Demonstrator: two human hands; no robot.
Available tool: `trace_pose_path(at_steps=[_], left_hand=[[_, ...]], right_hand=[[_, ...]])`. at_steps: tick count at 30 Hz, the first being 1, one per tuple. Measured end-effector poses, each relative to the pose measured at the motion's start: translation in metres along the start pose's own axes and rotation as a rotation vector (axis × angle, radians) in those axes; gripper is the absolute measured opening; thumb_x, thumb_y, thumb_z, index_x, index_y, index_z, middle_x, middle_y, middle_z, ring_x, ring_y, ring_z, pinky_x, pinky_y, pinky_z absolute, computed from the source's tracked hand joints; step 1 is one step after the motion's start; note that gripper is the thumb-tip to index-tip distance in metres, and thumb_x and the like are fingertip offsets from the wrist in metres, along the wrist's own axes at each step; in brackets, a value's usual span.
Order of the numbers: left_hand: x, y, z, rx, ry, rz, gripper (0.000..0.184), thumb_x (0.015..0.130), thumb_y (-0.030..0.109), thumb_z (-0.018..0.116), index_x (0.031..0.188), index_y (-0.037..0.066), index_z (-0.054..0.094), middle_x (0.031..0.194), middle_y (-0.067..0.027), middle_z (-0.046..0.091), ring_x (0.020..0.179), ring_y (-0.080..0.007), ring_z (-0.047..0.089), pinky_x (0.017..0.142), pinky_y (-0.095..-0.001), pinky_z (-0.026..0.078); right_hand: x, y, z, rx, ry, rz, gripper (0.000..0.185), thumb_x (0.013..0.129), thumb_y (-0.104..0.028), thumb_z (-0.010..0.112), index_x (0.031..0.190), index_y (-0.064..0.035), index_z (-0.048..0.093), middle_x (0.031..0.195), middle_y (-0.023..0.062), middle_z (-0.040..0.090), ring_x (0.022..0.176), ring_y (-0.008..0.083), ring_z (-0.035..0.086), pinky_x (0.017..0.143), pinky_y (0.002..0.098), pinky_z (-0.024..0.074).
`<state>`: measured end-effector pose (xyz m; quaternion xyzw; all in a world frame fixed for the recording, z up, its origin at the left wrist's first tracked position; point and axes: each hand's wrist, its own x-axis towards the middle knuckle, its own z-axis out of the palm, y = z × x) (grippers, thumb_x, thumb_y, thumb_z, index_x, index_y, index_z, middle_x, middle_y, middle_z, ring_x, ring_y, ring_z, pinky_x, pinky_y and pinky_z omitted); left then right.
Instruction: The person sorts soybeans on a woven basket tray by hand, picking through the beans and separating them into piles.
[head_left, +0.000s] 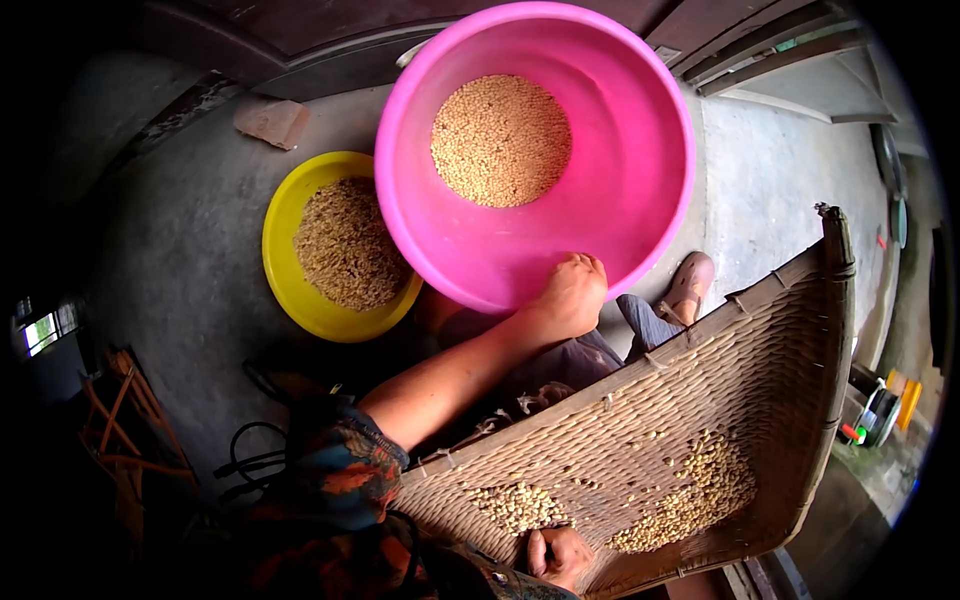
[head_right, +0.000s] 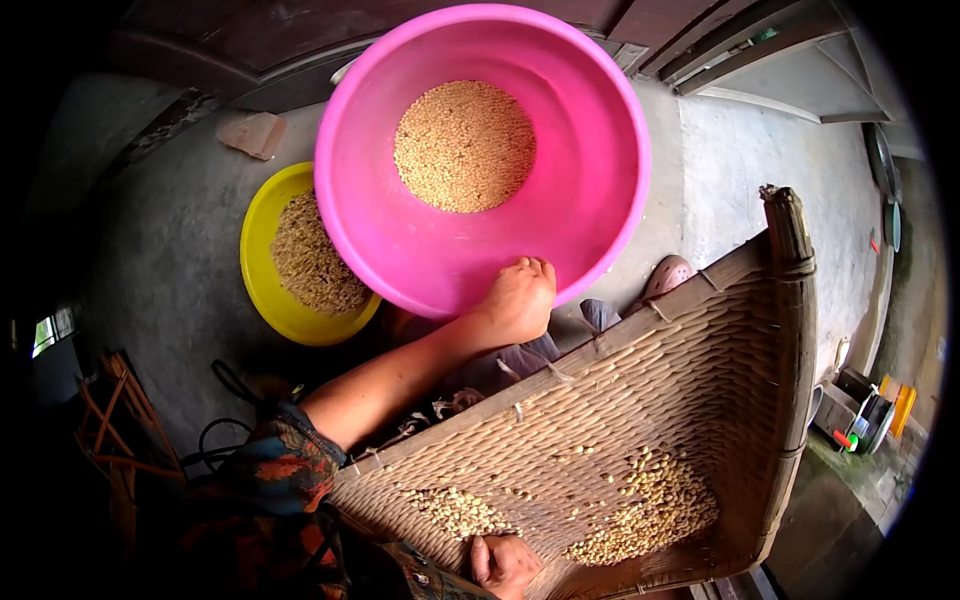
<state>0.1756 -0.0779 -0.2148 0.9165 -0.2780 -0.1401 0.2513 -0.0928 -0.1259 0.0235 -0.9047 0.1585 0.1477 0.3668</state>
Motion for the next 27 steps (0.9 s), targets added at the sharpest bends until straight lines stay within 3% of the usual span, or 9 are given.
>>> trace_pose_path(at_steps=[5, 12, 16, 17, 20, 21, 24, 25, 27], left_hand=[[-0.002, -0.011, -0.004, -0.032, 0.001, 0.094, 0.043, 0.065, 0.007, 0.059, 0.099, -0.019, 0.059, 0.089, -0.0301, 0.065, 0.085, -0.0376, 0.065, 0.081, -0.0418, 0.052], [-0.037, -0.045, -0.041, -0.166, 0.054, 0.164, 0.021, 0.071, 0.006, 0.057, 0.085, -0.008, 0.062, 0.082, -0.0227, 0.065, 0.08, -0.0378, 0.063, 0.078, -0.0433, 0.05], [-0.041, -0.051, -0.065, 0.053, 0.021, 0.011, 0.012, 0.075, 0.01, 0.057, 0.08, -0.001, 0.062, 0.08, -0.0133, 0.065, 0.094, -0.0286, 0.06, 0.088, -0.0429, 0.043], [-0.037, -0.044, -0.078, 0.105, -0.011, -0.051, 0.022, 0.076, 0.008, 0.057, 0.094, -0.001, 0.065, 0.091, -0.013, 0.065, 0.101, -0.0255, 0.056, 0.093, -0.0425, 0.04], [-0.04, -0.048, -0.097, 0.172, 0.543, 0.074, 0.038, 0.077, 0.007, 0.058, 0.114, -0.003, 0.062, 0.106, -0.0161, 0.062, 0.106, -0.0288, 0.055, 0.096, -0.042, 0.04], [-0.04, -0.049, -0.096, 0.106, 0.532, 0.126, 0.046, 0.08, 0.004, 0.056, 0.126, -0.003, 0.056, 0.119, -0.0184, 0.058, 0.113, -0.0314, 0.054, 0.101, -0.044, 0.039], [-0.065, -0.023, -0.093, -0.038, 0.514, 0.013, 0.038, 0.086, 0.006, 0.054, 0.123, -0.003, 0.057, 0.122, -0.0196, 0.057, 0.121, -0.033, 0.051, 0.105, -0.0465, 0.039], [-0.085, -0.006, -0.125, -0.501, 0.198, -0.067, 0.036, 0.09, 0.009, 0.055, 0.124, -0.001, 0.056, 0.126, -0.0202, 0.057, 0.12, -0.0319, 0.054, 0.101, -0.0471, 0.043], [-0.099, 0.003, -0.131, -1.024, -0.14, -0.176, 0.031, 0.099, 0.029, 0.053, 0.113, 0.003, 0.064, 0.105, -0.0156, 0.066, 0.101, -0.0241, 0.062, 0.084, -0.0372, 0.049]], right_hand=[[0.002, -0.004, -0.005, -0.002, -0.032, -0.009, 0.021, 0.089, -0.015, 0.068, 0.069, -0.0074, 0.062, 0.059, 0.0113, 0.056, 0.049, 0.0242, 0.051, 0.049, 0.0363, 0.0431], [0.004, -0.03, -0.01, -0.007, 0.006, 0.042, 0.022, 0.09, -0.016, 0.068, 0.07, -0.008, 0.063, 0.059, 0.0118, 0.056, 0.049, 0.0245, 0.052, 0.049, 0.0369, 0.0433], [-0.015, -0.017, -0.003, -0.068, 0.071, 0.062, 0.017, 0.082, -0.007, 0.072, 0.072, -0.0014, 0.06, 0.06, 0.0114, 0.057, 0.053, 0.0224, 0.056, 0.052, 0.034, 0.0441], [-0.015, -0.016, -0.007, -0.083, 0.043, 0.068, 0.017, 0.086, -0.008, 0.068, 0.074, 0.001, 0.059, 0.062, 0.0121, 0.058, 0.057, 0.019, 0.056, 0.055, 0.0331, 0.0446], [-0.022, -0.007, -0.003, -0.046, 0.056, 0.086, 0.015, 0.088, -0.006, 0.067, 0.076, 0.0017, 0.06, 0.064, 0.0115, 0.058, 0.06, 0.0165, 0.054, 0.058, 0.0322, 0.0448], [-0.025, -0.008, -0.003, -0.069, 0.056, 0.087, 0.014, 0.09, -0.006, 0.065, 0.079, 0.0026, 0.061, 0.066, 0.0109, 0.058, 0.062, 0.0152, 0.052, 0.059, 0.0316, 0.0447], [-0.026, -0.024, -0.003, -0.139, 0.073, 0.053, 0.013, 0.086, -0.01, 0.072, 0.08, -0.0011, 0.065, 0.071, 0.0131, 0.064, 0.058, 0.0217, 0.06, 0.056, 0.0328, 0.0489], [-0.027, -0.028, -0.003, -0.073, 0.058, 0.112, 0.011, 0.087, -0.007, 0.07, 0.082, 0.0007, 0.064, 0.068, 0.0131, 0.061, 0.058, 0.0164, 0.056, 0.056, 0.0307, 0.0466], [-0.029, -0.034, -0.002, -0.007, 0.061, 0.13, 0.012, 0.087, -0.007, 0.07, 0.082, 0.0009, 0.064, 0.068, 0.0122, 0.061, 0.059, 0.0152, 0.055, 0.056, 0.0302, 0.0463]])
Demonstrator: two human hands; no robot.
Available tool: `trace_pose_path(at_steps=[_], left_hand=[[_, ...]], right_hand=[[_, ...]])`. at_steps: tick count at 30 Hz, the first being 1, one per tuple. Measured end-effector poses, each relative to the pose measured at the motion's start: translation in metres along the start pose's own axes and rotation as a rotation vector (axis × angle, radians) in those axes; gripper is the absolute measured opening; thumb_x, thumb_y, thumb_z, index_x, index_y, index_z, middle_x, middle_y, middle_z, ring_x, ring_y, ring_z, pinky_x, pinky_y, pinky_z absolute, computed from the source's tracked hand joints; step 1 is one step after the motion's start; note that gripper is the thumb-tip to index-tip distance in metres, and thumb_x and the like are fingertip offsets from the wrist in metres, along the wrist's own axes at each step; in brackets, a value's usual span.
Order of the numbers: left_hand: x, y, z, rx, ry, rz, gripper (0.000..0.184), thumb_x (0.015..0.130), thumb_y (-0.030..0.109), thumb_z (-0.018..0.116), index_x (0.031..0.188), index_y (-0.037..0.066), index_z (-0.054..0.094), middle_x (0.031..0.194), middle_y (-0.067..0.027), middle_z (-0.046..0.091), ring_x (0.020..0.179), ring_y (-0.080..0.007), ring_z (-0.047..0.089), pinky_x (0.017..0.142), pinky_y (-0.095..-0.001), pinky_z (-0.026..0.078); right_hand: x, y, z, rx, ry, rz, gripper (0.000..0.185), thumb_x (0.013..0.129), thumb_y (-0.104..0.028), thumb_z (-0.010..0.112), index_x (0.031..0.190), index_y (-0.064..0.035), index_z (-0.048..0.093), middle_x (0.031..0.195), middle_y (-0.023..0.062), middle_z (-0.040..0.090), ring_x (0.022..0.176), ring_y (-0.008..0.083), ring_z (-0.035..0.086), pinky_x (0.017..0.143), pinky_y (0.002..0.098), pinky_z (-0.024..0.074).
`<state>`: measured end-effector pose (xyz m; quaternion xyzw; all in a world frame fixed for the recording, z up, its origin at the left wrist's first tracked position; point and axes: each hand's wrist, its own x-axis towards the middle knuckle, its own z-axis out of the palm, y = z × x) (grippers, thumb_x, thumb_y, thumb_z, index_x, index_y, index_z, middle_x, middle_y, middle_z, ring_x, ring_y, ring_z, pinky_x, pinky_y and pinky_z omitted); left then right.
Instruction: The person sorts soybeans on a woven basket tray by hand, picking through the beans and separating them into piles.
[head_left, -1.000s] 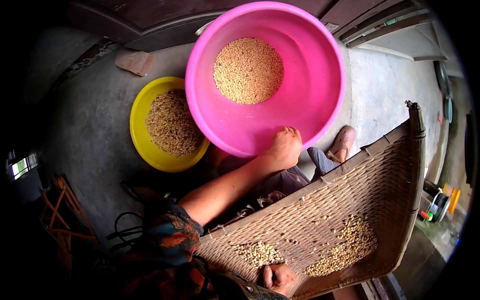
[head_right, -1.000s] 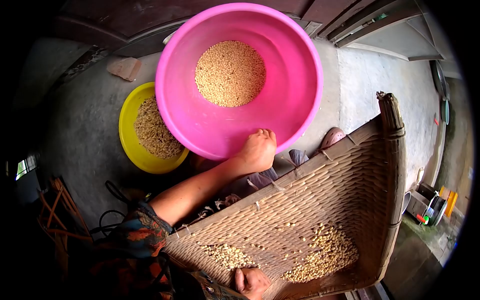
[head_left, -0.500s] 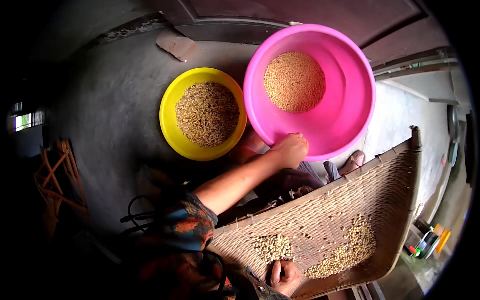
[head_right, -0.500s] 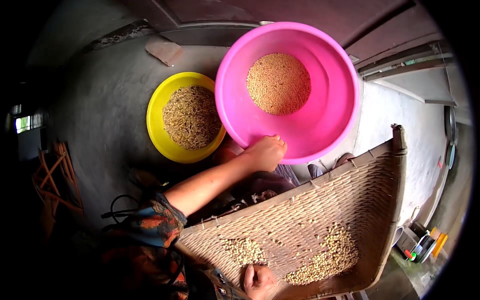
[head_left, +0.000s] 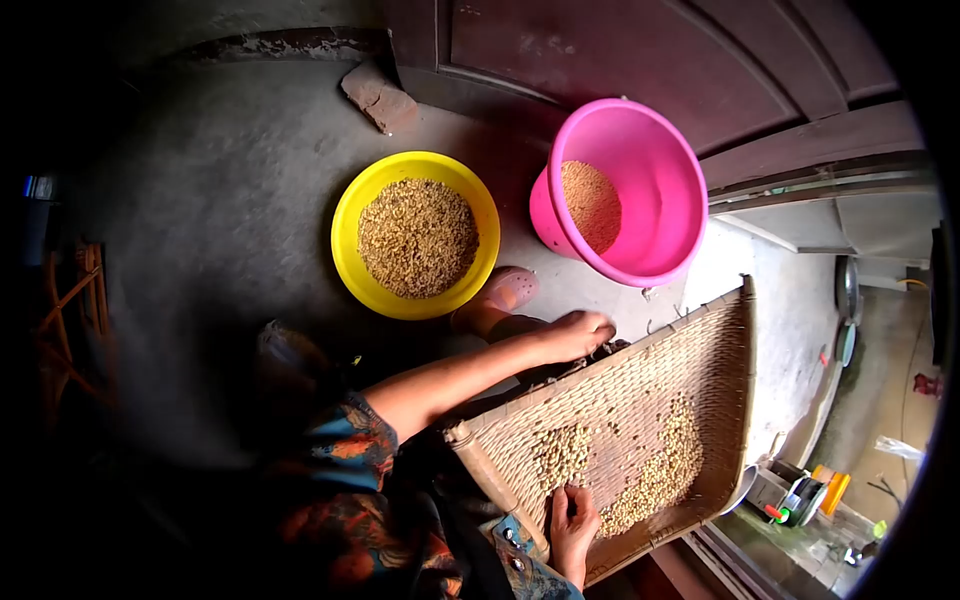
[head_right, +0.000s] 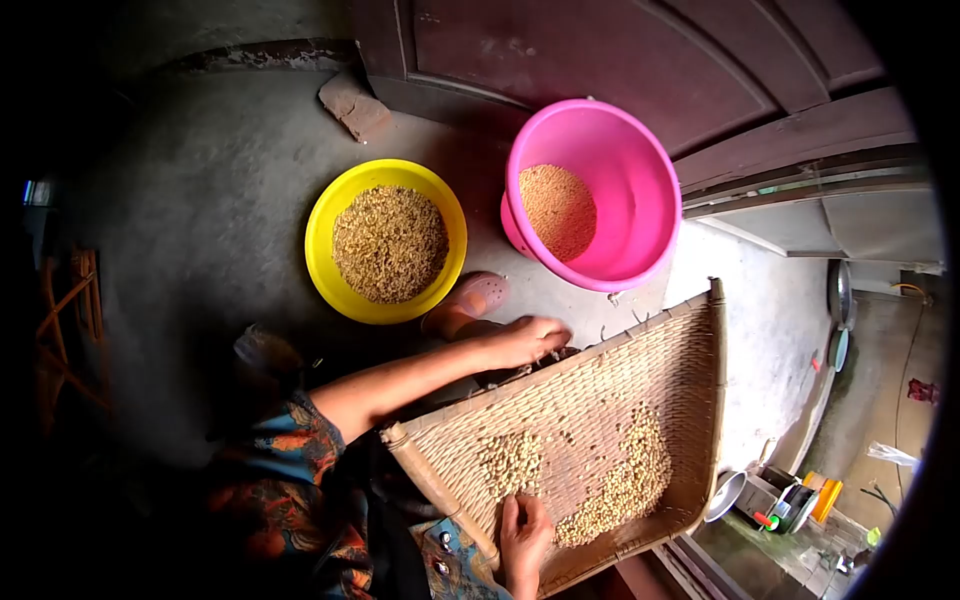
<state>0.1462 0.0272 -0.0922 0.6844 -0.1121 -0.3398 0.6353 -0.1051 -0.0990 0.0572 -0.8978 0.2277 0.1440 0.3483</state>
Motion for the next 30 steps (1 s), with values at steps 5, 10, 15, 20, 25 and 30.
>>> trace_pose_path(at_steps=[5, 10, 15, 20, 25, 30], left_hand=[[-0.065, 0.013, -0.005, -0.59, -0.186, 0.109, 0.05, 0.103, 0.042, 0.047, 0.12, -0.002, 0.063, 0.111, -0.003, 0.065, 0.102, -0.012, 0.056, 0.093, -0.0299, 0.043], [-0.109, 0.012, -0.012, -0.296, -0.18, 0.209, 0.045, 0.091, 0.008, 0.062, 0.133, -0.004, 0.051, 0.118, -0.0087, 0.063, 0.109, -0.0132, 0.057, 0.096, -0.0306, 0.046], [-0.144, 0.026, -0.006, -0.472, -0.072, 0.103, 0.047, 0.09, -0.001, 0.06, 0.135, -0.005, 0.048, 0.121, -0.0101, 0.063, 0.106, -0.0144, 0.061, 0.092, -0.0291, 0.05], [-0.163, 0.064, 0.009, -0.4, 0.055, 0.041, 0.043, 0.092, -0.001, 0.055, 0.134, -0.006, 0.049, 0.119, -0.0109, 0.064, 0.102, -0.013, 0.062, 0.087, -0.0266, 0.051], [-0.159, 0.048, 0.021, -0.341, 0.127, 0.02, 0.041, 0.091, -0.002, 0.054, 0.131, -0.007, 0.051, 0.116, -0.0117, 0.066, 0.1, -0.0139, 0.064, 0.084, -0.0266, 0.052], [-0.169, 0.063, 0.032, -0.172, 0.223, 0.018, 0.041, 0.093, 0.0, 0.055, 0.133, -0.006, 0.049, 0.117, -0.0121, 0.065, 0.099, -0.0146, 0.064, 0.085, -0.0272, 0.053]], right_hand=[[-0.002, -0.01, -0.004, -0.24, 0.03, -0.239, 0.012, 0.086, -0.009, 0.07, 0.083, 0.0009, 0.064, 0.074, 0.0169, 0.064, 0.061, 0.0291, 0.062, 0.059, 0.0371, 0.0504], [-0.007, -0.026, 0.003, -0.532, 0.019, -0.41, 0.011, 0.084, -0.014, 0.07, 0.082, -0.0045, 0.065, 0.077, 0.0184, 0.065, 0.068, 0.0377, 0.065, 0.063, 0.0448, 0.0527], [-0.012, -0.032, -0.012, -0.385, -0.127, -0.498, 0.021, 0.088, -0.024, 0.069, 0.086, -0.0047, 0.063, 0.072, 0.0194, 0.065, 0.066, 0.038, 0.065, 0.059, 0.0459, 0.0526], [-0.01, -0.012, -0.032, -0.26, -0.155, -0.602, 0.019, 0.09, -0.022, 0.065, 0.085, -0.0041, 0.061, 0.076, 0.018, 0.066, 0.067, 0.0378, 0.065, 0.061, 0.0459, 0.053], [-0.007, 0.021, -0.04, -0.18, -0.131, -0.683, 0.017, 0.089, -0.02, 0.064, 0.087, -0.0029, 0.061, 0.078, 0.0172, 0.064, 0.072, 0.0368, 0.065, 0.066, 0.0452, 0.0529], [-0.015, 0.053, -0.071, -0.146, -0.086, -0.734, 0.017, 0.089, -0.018, 0.063, 0.087, -0.0015, 0.059, 0.08, 0.0158, 0.061, 0.077, 0.035, 0.063, 0.07, 0.0433, 0.0523]])
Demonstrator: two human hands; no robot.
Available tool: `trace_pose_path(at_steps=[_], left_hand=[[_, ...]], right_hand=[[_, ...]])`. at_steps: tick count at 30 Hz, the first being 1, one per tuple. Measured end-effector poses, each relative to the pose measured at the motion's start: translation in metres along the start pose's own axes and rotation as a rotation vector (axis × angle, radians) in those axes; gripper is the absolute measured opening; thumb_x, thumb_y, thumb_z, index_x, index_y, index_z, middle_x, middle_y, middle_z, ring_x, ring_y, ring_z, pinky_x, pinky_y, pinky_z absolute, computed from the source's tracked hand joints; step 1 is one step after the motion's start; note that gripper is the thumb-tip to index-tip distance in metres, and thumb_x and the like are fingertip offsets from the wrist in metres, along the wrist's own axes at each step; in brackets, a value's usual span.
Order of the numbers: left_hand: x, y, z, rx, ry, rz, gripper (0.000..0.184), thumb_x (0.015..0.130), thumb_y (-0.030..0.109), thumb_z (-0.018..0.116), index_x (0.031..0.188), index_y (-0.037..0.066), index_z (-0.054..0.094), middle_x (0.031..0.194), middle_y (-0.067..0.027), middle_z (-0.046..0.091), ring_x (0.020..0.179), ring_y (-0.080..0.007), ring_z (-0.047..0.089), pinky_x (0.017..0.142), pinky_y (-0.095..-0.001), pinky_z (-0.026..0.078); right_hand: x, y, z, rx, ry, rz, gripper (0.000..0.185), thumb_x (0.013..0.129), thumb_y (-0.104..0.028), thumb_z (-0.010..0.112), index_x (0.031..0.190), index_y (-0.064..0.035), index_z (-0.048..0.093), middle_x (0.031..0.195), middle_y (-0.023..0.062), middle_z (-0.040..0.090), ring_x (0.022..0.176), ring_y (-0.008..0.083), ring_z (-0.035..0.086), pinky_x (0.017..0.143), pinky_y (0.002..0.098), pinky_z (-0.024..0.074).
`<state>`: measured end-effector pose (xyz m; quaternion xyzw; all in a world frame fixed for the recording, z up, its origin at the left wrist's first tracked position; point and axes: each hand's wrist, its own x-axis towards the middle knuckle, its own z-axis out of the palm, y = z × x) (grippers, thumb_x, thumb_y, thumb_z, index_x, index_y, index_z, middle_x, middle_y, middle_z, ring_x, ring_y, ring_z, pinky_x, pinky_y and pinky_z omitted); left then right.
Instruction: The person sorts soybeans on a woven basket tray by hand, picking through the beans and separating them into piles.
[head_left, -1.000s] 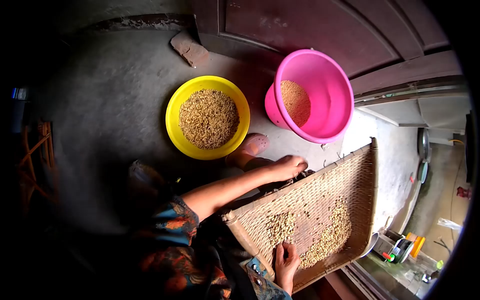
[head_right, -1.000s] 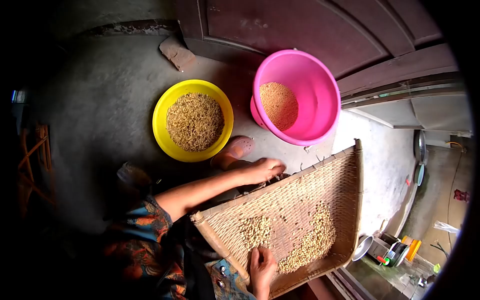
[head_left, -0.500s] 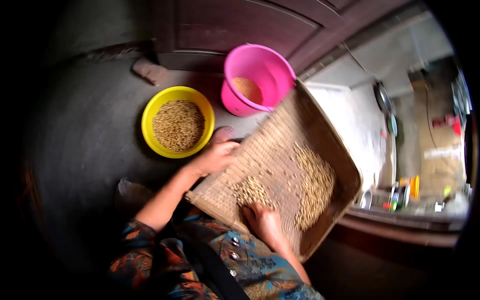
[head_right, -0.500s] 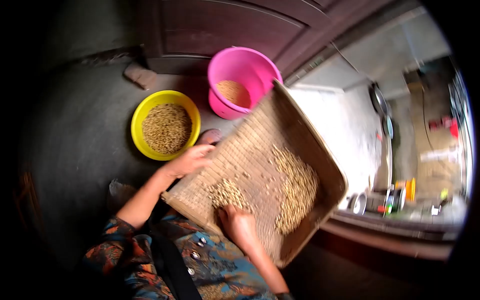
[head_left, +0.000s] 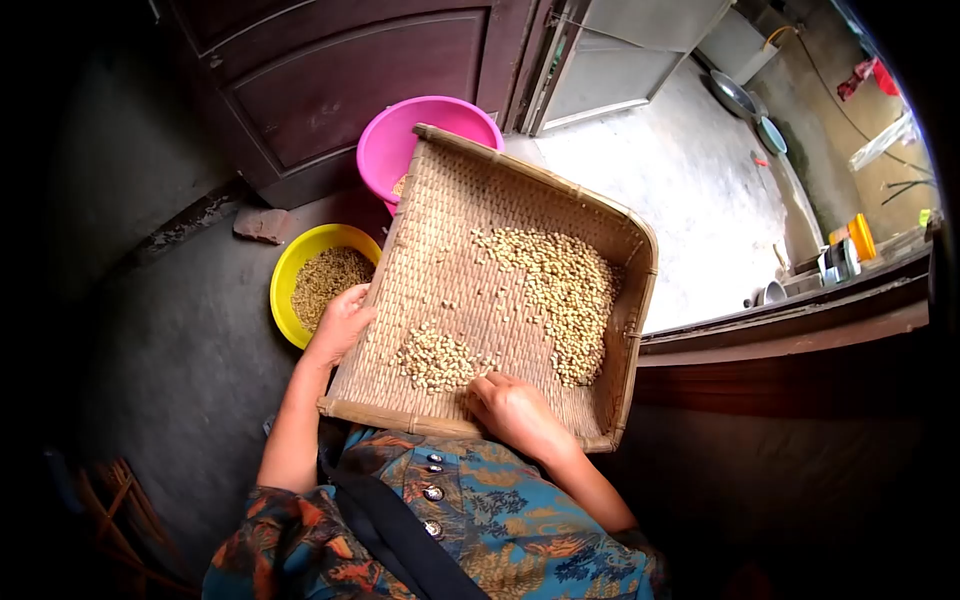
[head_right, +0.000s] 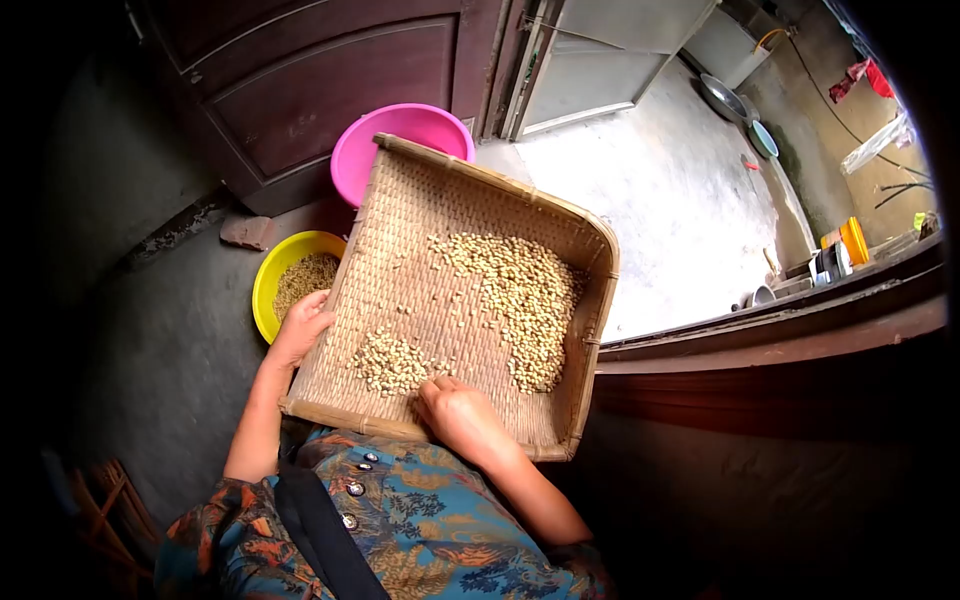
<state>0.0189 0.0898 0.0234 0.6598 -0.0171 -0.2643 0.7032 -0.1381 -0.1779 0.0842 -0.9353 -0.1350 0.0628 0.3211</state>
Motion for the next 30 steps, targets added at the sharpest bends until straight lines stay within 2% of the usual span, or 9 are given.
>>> trace_pose_path(at_steps=[5, 10, 11, 16, 19, 20, 22, 24, 30], left_hand=[[-0.006, 0.0, -0.002, 0.129, -0.047, -0.115, 0.046, 0.095, 0.005, 0.055, 0.138, -0.003, 0.044, 0.117, -0.0129, 0.065, 0.102, -0.0165, 0.064, 0.087, -0.0303, 0.052], [-0.023, -0.011, 0.011, 0.727, 0.169, 0.126, 0.054, 0.095, 0.016, 0.057, 0.143, 0.001, 0.039, 0.125, -0.0218, 0.061, 0.108, -0.031, 0.062, 0.093, -0.0366, 0.047], [-0.031, -0.01, 0.013, 0.721, 0.18, 0.186, 0.054, 0.095, 0.017, 0.059, 0.143, 0.002, 0.04, 0.122, -0.0219, 0.062, 0.108, -0.0298, 0.062, 0.093, -0.0366, 0.047], [-0.065, 0.0, 0.002, 0.434, 0.3, -0.084, 0.049, 0.091, 0.012, 0.063, 0.136, 0.002, 0.049, 0.113, -0.0165, 0.064, 0.102, -0.0253, 0.062, 0.092, -0.0363, 0.048], [-0.08, 0.048, 0.015, 1.024, 0.372, 0.261, 0.038, 0.086, 0.009, 0.067, 0.123, 0.004, 0.061, 0.118, -0.0149, 0.064, 0.114, -0.024, 0.058, 0.097, -0.0363, 0.046], [-0.084, 0.079, 0.03, 1.034, 0.291, 0.416, 0.028, 0.081, 0.003, 0.069, 0.108, 0.002, 0.067, 0.108, -0.0132, 0.066, 0.102, -0.0247, 0.063, 0.09, -0.0355, 0.049], [-0.105, 0.134, 0.055, 0.552, -0.243, 0.183, 0.022, 0.081, 0.001, 0.07, 0.103, 0.0, 0.069, 0.102, -0.0132, 0.068, 0.094, -0.0253, 0.065, 0.086, -0.0348, 0.051], [-0.11, 0.168, 0.091, 0.213, -0.935, 0.244, 0.027, 0.082, 0.005, 0.076, 0.107, -0.002, 0.07, 0.099, -0.0132, 0.066, 0.093, -0.0262, 0.064, 0.082, -0.0335, 0.05], [-0.103, 0.194, 0.151, 0.214, -1.354, 0.382, 0.038, 0.091, 0.02, 0.069, 0.122, -0.001, 0.063, 0.112, -0.0141, 0.061, 0.094, -0.0284, 0.058, 0.079, -0.0355, 0.046]], right_hand=[[-0.026, 0.019, -0.008, 0.112, 0.026, 0.117, 0.015, 0.087, -0.015, 0.066, 0.092, -0.0018, 0.064, 0.086, 0.0162, 0.063, 0.081, 0.0361, 0.063, 0.073, 0.0429, 0.0515], [-0.018, 0.012, -0.012, 0.185, 0.012, 0.137, 0.017, 0.087, -0.019, 0.066, 0.092, -0.0024, 0.066, 0.087, 0.0168, 0.065, 0.083, 0.0369, 0.064, 0.073, 0.0446, 0.0512], [-0.017, 0.013, -0.012, 0.181, 0.005, 0.128, 0.017, 0.087, -0.019, 0.066, 0.092, -0.0024, 0.066, 0.087, 0.0168, 0.065, 0.083, 0.0369, 0.064, 0.073, 0.0448, 0.0512], [-0.016, 0.018, -0.013, 0.083, 0.018, 0.013, 0.017, 0.086, -0.019, 0.067, 0.09, -0.0032, 0.065, 0.083, 0.0148, 0.064, 0.081, 0.0344, 0.064, 0.071, 0.0438, 0.0517], [-0.019, 0.021, -0.015, 0.03, -0.022, -0.019, 0.019, 0.086, -0.02, 0.069, 0.094, -0.003, 0.066, 0.083, 0.0144, 0.065, 0.082, 0.0337, 0.065, 0.071, 0.0427, 0.0522], [-0.02, 0.023, -0.016, 0.02, -0.047, -0.012, 0.02, 0.086, -0.02, 0.069, 0.096, -0.0028, 0.067, 0.084, 0.0145, 0.066, 0.083, 0.0337, 0.065, 0.072, 0.0422, 0.0524], [-0.02, 0.023, -0.018, 0.024, -0.063, -0.011, 0.02, 0.086, -0.021, 0.068, 0.096, -0.0033, 0.067, 0.085, 0.0144, 0.066, 0.083, 0.0337, 0.065, 0.072, 0.0422, 0.0525], [-0.022, 0.02, -0.02, 0.02, -0.085, 0.014, 0.022, 0.088, -0.024, 0.066, 0.096, -0.0037, 0.066, 0.087, 0.0148, 0.066, 0.085, 0.0339, 0.065, 0.074, 0.0422, 0.0527], [-0.027, 0.024, -0.011, 0.067, 0.003, 0.047, 0.023, 0.087, -0.022, 0.066, 0.096, -0.0016, 0.063, 0.087, 0.017, 0.065, 0.086, 0.035, 0.064, 0.077, 0.0434, 0.0519]])
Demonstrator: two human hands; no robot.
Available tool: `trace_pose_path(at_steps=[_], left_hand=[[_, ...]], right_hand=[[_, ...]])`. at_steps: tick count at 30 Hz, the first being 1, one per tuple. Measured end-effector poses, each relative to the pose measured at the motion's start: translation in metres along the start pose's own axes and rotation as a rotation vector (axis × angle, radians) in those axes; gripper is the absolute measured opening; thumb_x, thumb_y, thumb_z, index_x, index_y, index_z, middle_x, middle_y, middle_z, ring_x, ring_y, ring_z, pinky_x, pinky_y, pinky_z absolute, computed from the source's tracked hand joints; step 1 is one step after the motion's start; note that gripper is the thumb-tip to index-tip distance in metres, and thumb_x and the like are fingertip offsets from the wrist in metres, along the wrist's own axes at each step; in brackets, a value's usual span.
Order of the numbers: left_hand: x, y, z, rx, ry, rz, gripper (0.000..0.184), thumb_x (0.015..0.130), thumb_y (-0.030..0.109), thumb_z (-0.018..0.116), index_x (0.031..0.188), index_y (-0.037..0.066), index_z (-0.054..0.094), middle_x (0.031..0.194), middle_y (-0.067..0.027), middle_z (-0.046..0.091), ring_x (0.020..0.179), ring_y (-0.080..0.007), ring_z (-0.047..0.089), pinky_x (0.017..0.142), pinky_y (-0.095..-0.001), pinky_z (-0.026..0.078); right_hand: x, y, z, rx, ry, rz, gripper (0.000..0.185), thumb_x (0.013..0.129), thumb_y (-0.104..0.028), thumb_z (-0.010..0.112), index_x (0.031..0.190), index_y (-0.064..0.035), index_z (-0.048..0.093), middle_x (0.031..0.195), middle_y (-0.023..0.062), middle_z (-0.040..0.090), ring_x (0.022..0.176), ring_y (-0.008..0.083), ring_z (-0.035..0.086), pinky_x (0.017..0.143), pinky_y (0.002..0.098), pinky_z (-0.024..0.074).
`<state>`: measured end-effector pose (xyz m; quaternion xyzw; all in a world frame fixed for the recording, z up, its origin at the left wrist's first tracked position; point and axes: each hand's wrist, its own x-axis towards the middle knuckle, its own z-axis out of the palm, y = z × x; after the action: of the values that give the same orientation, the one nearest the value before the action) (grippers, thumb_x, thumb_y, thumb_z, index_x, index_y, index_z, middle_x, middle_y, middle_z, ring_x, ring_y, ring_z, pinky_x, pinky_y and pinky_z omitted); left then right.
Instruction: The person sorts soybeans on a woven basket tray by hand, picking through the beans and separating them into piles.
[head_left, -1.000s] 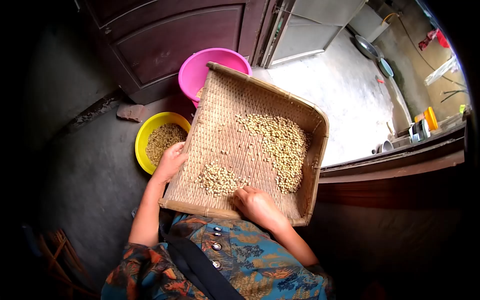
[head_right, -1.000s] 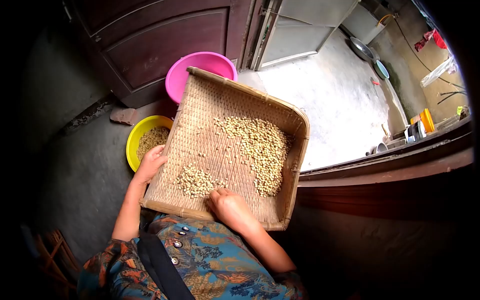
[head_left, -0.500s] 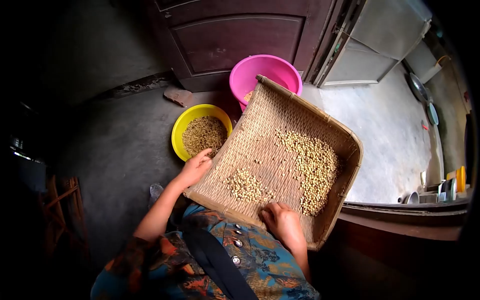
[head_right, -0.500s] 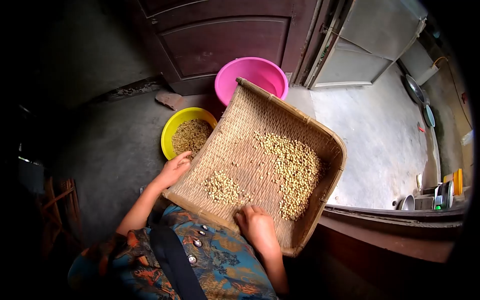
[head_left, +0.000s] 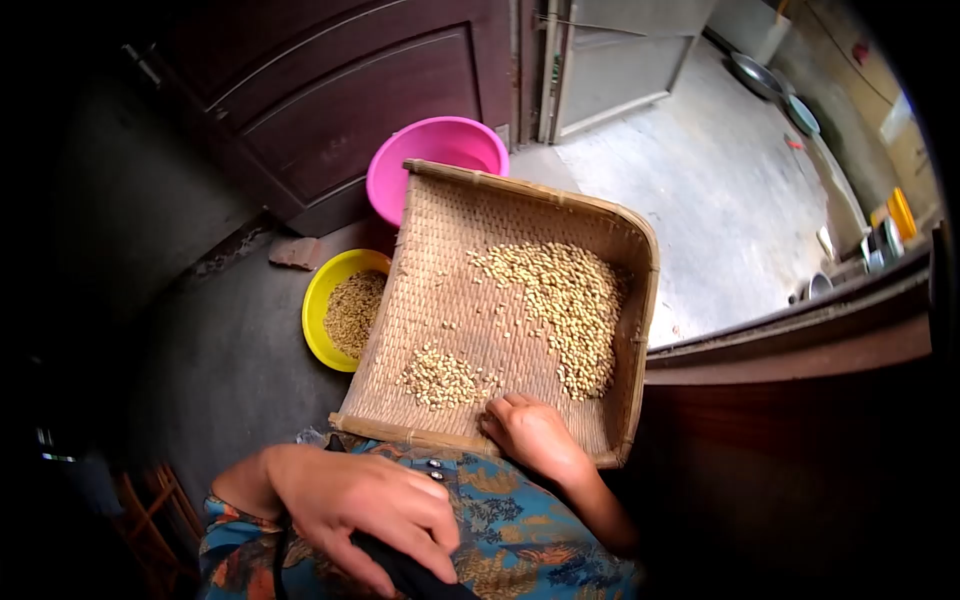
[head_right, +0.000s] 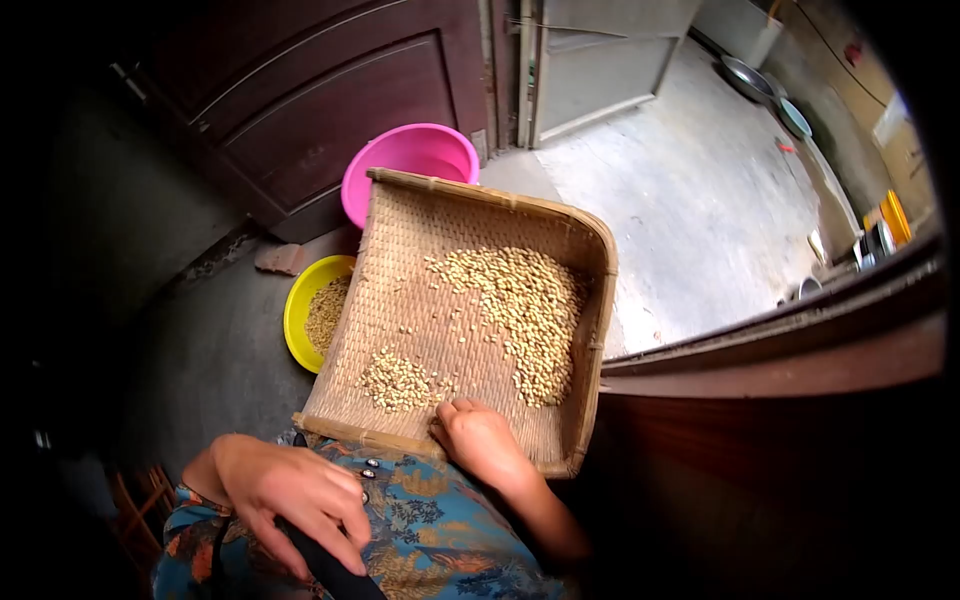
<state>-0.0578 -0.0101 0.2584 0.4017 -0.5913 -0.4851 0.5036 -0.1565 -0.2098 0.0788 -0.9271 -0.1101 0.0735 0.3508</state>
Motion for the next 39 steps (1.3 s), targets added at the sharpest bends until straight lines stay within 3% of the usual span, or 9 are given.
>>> trace_pose_path(at_steps=[6, 9, 14, 17, 18, 22, 24, 30, 39], left_hand=[[0.036, 0.004, 0.006, 0.027, -0.238, -0.111, 0.039, 0.102, 0.02, 0.05, 0.133, -0.003, 0.048, 0.116, -0.0172, 0.055, 0.103, -0.0318, 0.054, 0.086, -0.039, 0.046], [0.039, -0.005, 0.01, 0.064, -0.288, -0.06, 0.037, 0.095, 0.016, 0.059, 0.127, 0.001, 0.05, 0.108, -0.0149, 0.053, 0.1, -0.0314, 0.053, 0.082, -0.04, 0.047], [0.058, -0.003, 0.02, 0.433, -0.218, -0.061, 0.024, 0.082, 0.013, 0.056, 0.104, 0.002, 0.053, 0.088, -0.0099, 0.048, 0.091, -0.0251, 0.057, 0.069, -0.0354, 0.051], [0.074, -0.006, 0.034, 0.538, -0.247, 0.022, 0.027, 0.089, 0.009, 0.055, 0.113, -0.004, 0.056, 0.09, -0.009, 0.05, 0.084, -0.0221, 0.058, 0.066, -0.031, 0.05], [0.081, 0.0, 0.039, 0.523, -0.295, -0.057, 0.03, 0.089, 0.012, 0.06, 0.113, -0.005, 0.057, 0.097, -0.0128, 0.054, 0.091, -0.0276, 0.058, 0.075, -0.0349, 0.051], [0.121, -0.013, 0.063, 0.672, -0.059, 0.305, 0.012, 0.079, 0.015, 0.06, 0.086, 0.007, 0.053, 0.079, -0.0041, 0.053, 0.063, -0.0207, 0.06, 0.05, -0.0323, 0.049], [0.131, -0.008, 0.078, 0.638, -0.183, 0.355, 0.011, 0.081, 0.016, 0.057, 0.086, 0.008, 0.053, 0.08, -0.004, 0.054, 0.063, -0.0211, 0.06, 0.051, -0.0317, 0.049], [0.14, -0.026, 0.112, 0.253, -0.158, 0.611, 0.013, 0.081, 0.02, 0.056, 0.087, 0.008, 0.054, 0.082, -0.0066, 0.054, 0.072, -0.0247, 0.06, 0.056, -0.0393, 0.051], [0.157, -0.022, 0.146, 0.579, 0.23, 0.746, 0.021, 0.083, 0.026, 0.053, 0.082, 0.006, 0.058, 0.08, -0.0063, 0.057, 0.071, -0.0232, 0.058, 0.055, -0.0365, 0.047]], right_hand=[[0.0, 0.005, 0.008, 0.016, 0.07, -0.011, 0.022, 0.086, -0.022, 0.066, 0.092, -0.0011, 0.061, 0.085, 0.0189, 0.065, 0.084, 0.0362, 0.064, 0.075, 0.0444, 0.0522], [-0.001, 0.008, 0.015, 0.01, 0.085, -0.002, 0.022, 0.086, -0.023, 0.066, 0.091, -0.0016, 0.061, 0.084, 0.0187, 0.065, 0.081, 0.0365, 0.064, 0.073, 0.0448, 0.0524], [0.0, 0.013, 0.021, 0.012, 0.128, -0.024, 0.023, 0.085, -0.023, 0.068, 0.09, -0.0025, 0.061, 0.082, 0.0179, 0.064, 0.08, 0.0358, 0.064, 0.071, 0.0444, 0.0525], [-0.002, 0.015, 0.023, -0.004, 0.113, -0.016, 0.023, 0.085, -0.024, 0.068, 0.09, -0.0026, 0.061, 0.082, 0.0173, 0.064, 0.082, 0.0356, 0.064, 0.072, 0.0442, 0.0524], [-0.002, 0.014, 0.021, -0.015, 0.094, -0.007, 0.023, 0.085, -0.024, 0.068, 0.09, -0.0026, 0.061, 0.083, 0.0174, 0.064, 0.082, 0.0356, 0.064, 0.073, 0.0441, 0.0524], [-0.003, 0.018, 0.023, 0.007, 0.109, -0.007, 0.023, 0.085, -0.024, 0.068, 0.09, -0.0022, 0.061, 0.085, 0.0176, 0.064, 0.083, 0.0358, 0.064, 0.074, 0.0442, 0.0522], [-0.003, 0.015, 0.019, 0.002, 0.088, 0.007, 0.023, 0.085, -0.024, 0.068, 0.09, -0.002, 0.061, 0.085, 0.0178, 0.064, 0.084, 0.0358, 0.064, 0.075, 0.0443, 0.052], [0.001, 0.009, 0.02, -0.058, 0.073, 0.012, 0.023, 0.086, -0.023, 0.067, 0.091, -0.0014, 0.061, 0.086, 0.0178, 0.064, 0.086, 0.0362, 0.063, 0.077, 0.0438, 0.0518], [0.004, 0.009, 0.021, -0.039, 0.031, 0.059, 0.023, 0.086, -0.022, 0.067, 0.095, -0.0016, 0.062, 0.087, 0.0174, 0.064, 0.087, 0.0362, 0.063, 0.078, 0.0444, 0.0516]])
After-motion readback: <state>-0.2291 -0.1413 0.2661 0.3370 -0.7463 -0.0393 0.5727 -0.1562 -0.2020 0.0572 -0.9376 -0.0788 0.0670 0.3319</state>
